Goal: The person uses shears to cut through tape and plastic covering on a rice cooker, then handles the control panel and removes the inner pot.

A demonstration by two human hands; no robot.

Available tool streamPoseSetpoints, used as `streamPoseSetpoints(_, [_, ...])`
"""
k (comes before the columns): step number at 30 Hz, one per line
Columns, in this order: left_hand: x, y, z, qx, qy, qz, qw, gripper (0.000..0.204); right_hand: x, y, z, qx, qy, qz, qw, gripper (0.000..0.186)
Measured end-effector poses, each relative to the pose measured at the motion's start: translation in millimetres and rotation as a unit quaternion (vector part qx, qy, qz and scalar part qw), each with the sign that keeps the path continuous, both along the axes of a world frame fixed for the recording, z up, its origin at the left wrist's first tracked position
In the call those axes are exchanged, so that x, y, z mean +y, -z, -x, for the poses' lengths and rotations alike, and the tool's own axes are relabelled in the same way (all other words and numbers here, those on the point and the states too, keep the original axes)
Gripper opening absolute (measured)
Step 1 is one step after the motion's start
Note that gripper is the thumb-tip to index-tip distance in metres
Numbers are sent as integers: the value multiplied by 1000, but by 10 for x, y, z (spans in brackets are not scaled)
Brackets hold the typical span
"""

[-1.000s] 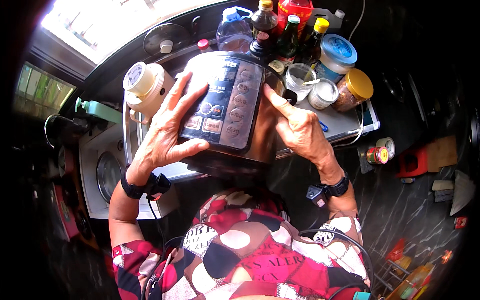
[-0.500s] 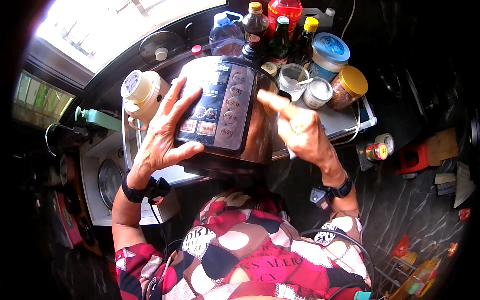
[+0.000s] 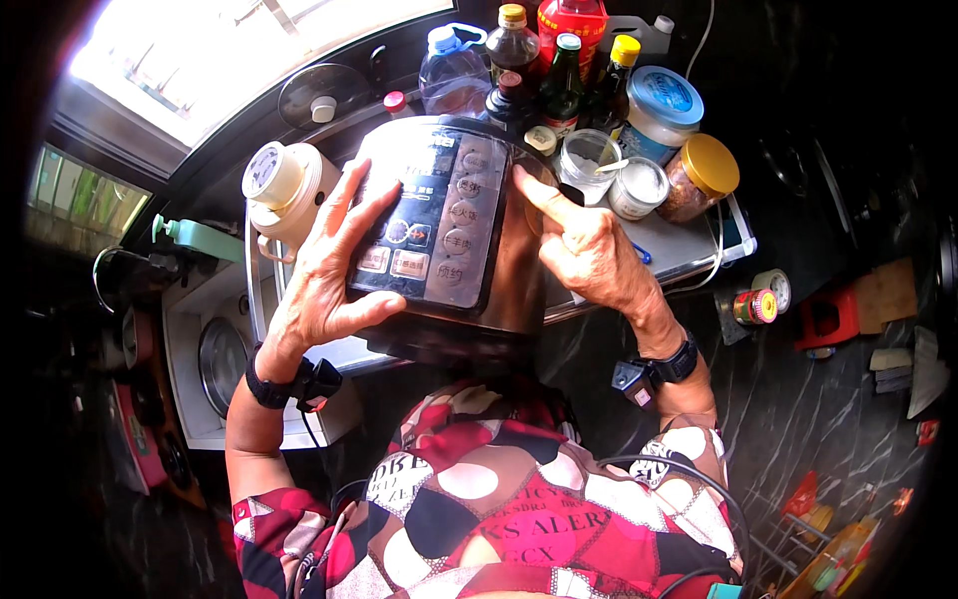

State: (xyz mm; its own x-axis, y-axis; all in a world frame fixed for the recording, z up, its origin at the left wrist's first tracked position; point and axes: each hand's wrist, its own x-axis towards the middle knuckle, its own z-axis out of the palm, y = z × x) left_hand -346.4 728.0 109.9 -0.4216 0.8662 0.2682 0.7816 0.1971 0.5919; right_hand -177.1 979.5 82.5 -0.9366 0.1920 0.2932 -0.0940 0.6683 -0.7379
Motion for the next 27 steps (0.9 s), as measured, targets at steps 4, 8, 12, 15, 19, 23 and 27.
streamPoseSetpoints(4, [13, -23, -21, 4, -4, 5, 1000, 94, -123, 61, -107, 14, 5, -31, 999, 67])
streamPoseSetpoints(8, [31, -33, -24, -5, -3, 2, 1000, 93, -218, 59, -195, 0, 4, -39, 999, 72])
streamPoseSetpoints(12, [14, -27, -32, -21, -4, -4, 1000, 95, -310, 51, -296, 19, 7, -43, 999, 71])
streamPoseSetpoints(15, [-94, 63, 37, 9, -5, -45, 999, 108, -314, -52, -403, -40, -37, 3, 999, 62])
streamPoseSetpoints(19, [-128, 143, 94, -87, 20, -99, 991, 123, -406, -135, -343, 10, 49, 95, 994, 46])
streamPoseSetpoints(23, [-182, 245, 166, -297, 73, -166, 938, 114, -740, -342, -67, 130, 82, -28, 988, 49])
streamPoseSetpoints(27, [-403, 413, 286, -193, 40, -193, 961, 90, -1014, -440, 159, 140, 56, -168, 974, 48])
